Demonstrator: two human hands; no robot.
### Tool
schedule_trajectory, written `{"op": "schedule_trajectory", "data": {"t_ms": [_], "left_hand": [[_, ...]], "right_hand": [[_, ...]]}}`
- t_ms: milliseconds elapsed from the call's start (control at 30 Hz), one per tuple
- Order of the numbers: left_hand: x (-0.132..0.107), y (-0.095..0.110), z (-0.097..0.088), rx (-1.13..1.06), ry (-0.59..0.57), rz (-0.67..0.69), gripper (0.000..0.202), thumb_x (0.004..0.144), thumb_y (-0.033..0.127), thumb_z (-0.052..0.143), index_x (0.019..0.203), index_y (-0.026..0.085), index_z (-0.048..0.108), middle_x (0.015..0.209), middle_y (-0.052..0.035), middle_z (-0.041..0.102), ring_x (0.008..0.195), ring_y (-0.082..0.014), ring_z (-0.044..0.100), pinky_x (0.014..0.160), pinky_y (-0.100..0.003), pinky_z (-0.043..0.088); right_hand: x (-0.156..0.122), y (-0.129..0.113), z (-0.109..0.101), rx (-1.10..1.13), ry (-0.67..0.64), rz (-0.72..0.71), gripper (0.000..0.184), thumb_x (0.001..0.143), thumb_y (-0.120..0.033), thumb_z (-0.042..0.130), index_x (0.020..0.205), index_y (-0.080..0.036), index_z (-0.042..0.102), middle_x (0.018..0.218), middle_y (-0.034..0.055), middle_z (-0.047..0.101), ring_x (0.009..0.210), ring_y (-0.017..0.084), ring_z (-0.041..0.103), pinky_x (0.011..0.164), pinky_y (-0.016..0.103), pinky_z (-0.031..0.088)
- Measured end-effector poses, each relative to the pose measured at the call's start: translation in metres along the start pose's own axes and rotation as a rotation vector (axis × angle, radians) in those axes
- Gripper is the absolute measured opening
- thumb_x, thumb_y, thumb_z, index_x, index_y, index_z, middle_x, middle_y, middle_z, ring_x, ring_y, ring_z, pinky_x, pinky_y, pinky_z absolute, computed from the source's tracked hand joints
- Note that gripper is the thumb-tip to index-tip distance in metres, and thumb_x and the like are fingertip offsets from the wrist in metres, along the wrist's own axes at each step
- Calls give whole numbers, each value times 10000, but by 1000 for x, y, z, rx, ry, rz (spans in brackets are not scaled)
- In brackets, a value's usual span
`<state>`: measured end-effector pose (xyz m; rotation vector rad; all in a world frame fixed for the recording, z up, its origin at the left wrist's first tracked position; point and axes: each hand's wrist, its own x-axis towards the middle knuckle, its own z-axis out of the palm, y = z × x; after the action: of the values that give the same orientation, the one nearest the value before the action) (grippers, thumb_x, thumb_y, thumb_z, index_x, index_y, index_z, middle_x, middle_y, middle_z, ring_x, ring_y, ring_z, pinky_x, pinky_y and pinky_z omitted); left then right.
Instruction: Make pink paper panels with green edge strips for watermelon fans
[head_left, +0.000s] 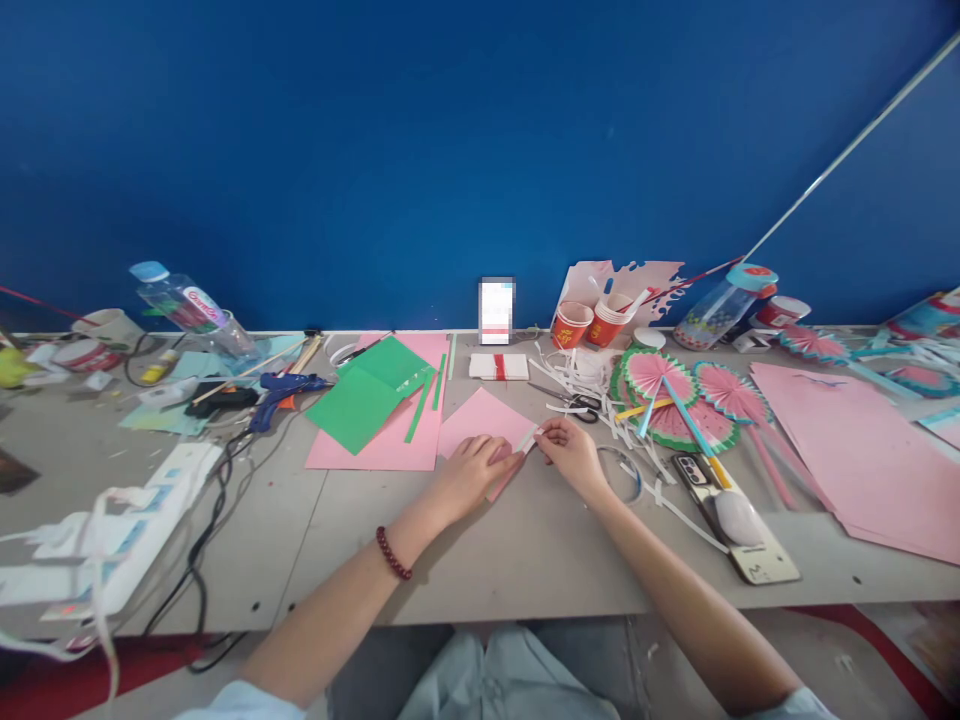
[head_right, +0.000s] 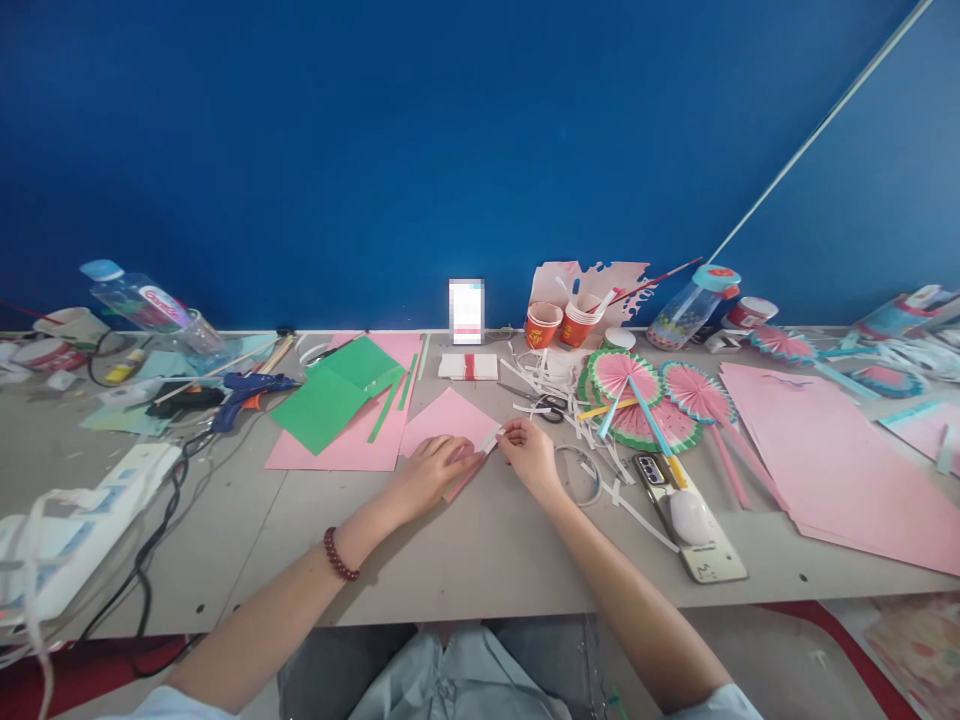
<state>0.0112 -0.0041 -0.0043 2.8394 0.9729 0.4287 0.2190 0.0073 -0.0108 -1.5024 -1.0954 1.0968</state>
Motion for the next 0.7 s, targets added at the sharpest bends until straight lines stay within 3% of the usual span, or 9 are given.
{"op": "schedule_trajectory", "data": {"t_ms": [700], "left_hand": [[1,1,0,22,-15,-22,514,822,35,498,1285,258,505,1240,-97,516,1159,-247,454,941,-405,422]], "right_hand": [[4,5,1,-103,10,-56,222,608,-386,667,707,-216,564,619,11,587,521,148,523,353,223,405]]}}
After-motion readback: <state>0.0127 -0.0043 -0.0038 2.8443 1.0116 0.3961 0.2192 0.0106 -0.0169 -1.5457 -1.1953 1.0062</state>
